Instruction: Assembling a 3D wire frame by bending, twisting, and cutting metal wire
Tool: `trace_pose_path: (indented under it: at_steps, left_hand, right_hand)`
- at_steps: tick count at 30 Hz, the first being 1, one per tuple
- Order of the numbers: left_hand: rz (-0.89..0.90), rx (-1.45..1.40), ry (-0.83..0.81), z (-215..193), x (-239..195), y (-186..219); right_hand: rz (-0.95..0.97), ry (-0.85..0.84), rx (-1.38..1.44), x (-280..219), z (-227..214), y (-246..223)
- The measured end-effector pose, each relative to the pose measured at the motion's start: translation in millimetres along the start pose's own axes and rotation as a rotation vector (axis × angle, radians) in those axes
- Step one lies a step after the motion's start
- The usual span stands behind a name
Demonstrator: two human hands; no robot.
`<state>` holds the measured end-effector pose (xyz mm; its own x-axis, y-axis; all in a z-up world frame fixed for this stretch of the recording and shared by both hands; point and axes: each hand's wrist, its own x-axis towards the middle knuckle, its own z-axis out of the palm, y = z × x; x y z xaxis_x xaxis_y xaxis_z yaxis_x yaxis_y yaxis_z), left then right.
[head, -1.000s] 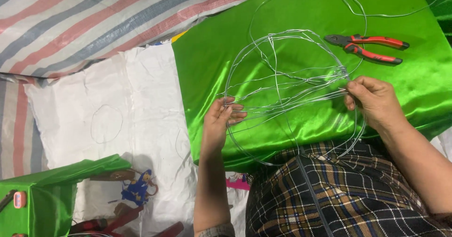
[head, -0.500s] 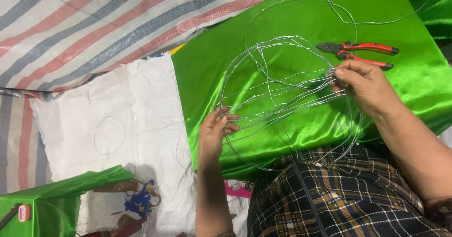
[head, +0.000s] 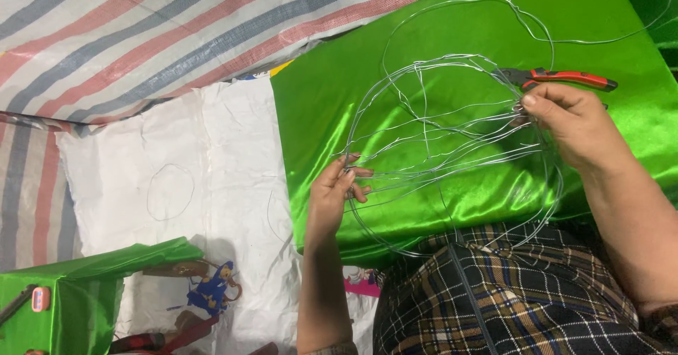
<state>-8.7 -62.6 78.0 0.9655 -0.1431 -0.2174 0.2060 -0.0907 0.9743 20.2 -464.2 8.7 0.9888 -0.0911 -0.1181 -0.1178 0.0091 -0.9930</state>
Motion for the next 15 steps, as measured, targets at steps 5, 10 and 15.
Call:
trace_pose_path:
  at_steps: [5,10,15]
  left_hand:
    - [-0.043,0.097,-0.004,5.8,-6.0,17.8]
    - [0.002,0.048,-0.004,0.9,-0.9,4.1]
    - [-0.043,-0.026,-0.031,-5.7,-1.4,5.7]
  right_hand:
    - [0.141,0.038,0.063,-7.2,8.6,-29.0]
    - [-0.023,-0.033,0.052,-3.3,7.5,-8.0]
    - [0.016,0.0,0.015,-6.2,-0.6,9.8]
